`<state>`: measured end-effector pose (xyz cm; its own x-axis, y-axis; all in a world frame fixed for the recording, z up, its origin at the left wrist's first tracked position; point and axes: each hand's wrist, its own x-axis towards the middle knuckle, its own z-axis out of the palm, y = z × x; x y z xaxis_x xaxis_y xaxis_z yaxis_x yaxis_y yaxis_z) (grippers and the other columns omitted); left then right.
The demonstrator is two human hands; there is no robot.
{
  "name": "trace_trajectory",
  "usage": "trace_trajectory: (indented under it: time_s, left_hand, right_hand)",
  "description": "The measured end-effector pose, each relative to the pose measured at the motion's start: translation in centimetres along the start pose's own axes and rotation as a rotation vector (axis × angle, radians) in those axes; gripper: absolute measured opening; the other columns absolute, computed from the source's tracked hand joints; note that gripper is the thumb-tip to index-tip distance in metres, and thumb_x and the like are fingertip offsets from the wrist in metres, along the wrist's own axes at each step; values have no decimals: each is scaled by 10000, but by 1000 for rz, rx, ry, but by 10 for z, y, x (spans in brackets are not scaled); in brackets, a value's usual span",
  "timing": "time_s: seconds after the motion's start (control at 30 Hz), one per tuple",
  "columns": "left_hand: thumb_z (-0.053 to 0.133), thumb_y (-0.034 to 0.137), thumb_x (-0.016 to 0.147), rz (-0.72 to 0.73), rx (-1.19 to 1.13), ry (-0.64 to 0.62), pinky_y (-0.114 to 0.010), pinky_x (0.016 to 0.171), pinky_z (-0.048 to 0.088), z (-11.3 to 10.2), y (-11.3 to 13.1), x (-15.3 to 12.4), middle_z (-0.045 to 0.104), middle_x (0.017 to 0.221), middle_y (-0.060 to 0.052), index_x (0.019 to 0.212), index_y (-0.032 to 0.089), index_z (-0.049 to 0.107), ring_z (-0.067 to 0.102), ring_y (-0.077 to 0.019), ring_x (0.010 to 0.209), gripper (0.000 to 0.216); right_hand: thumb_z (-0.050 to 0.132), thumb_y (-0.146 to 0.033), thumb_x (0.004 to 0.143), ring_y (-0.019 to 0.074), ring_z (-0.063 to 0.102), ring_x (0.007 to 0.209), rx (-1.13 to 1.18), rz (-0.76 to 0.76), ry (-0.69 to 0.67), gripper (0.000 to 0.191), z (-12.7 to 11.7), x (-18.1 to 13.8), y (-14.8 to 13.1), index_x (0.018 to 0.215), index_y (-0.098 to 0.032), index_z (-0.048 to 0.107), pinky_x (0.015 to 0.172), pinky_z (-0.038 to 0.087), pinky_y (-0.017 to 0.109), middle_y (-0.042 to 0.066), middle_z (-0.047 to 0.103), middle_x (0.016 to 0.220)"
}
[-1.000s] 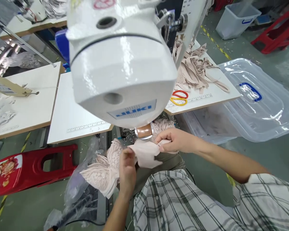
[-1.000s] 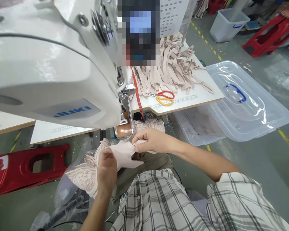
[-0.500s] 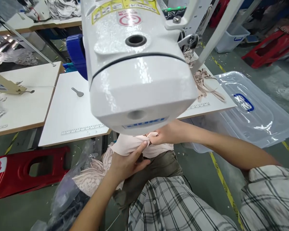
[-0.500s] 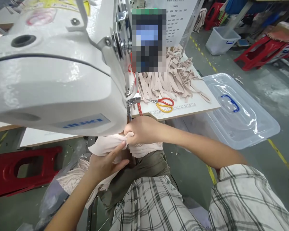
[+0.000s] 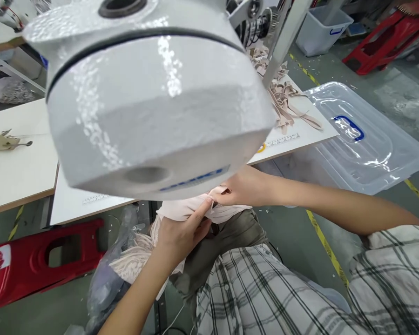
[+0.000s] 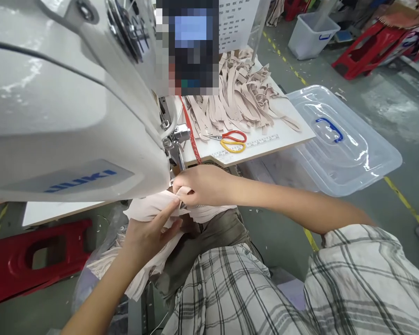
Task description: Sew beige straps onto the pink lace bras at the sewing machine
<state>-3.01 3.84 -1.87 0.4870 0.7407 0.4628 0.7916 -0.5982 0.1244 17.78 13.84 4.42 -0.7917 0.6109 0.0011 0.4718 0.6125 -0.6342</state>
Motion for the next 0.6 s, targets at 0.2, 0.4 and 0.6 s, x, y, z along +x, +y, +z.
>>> trace_trajectory:
  time_s: [0.2, 0.4, 0.6]
  left_hand:
    - [618, 180, 897, -102, -68, -24, -386, 911, 554, -5, 14, 7, 725, 1135, -113, 1351, 175, 516, 706, -268, 1011, 466]
    - [621, 178, 912, -141, -76, 10, -348, 927, 534, -1, 22, 10, 741, 1102, -112, 1342, 144, 513, 711, -246, 1017, 445]
    - [619, 168, 898, -176, 96, -9, -366, 774, 549, -4, 36, 16, 757, 1041, -124, 1285, 119, 561, 735, -285, 913, 394]
  right_hand:
    - [562, -264, 951, 247, 567, 1076, 15, -161, 331, 168, 24, -18, 23, 949, -219, 724, 940, 429, 405, 86, 661, 1085]
    - [617, -154, 887, 227, 596, 999, 75, -124, 289, 131, 20, -13, 20, 860, -188, 740, 922, 450, 382, 75, 682, 976]
    - [597, -217, 927, 210, 596, 981, 31, -185, 414, 119, 29, -18, 26, 913, -216, 715, 889, 466, 374, 51, 677, 987]
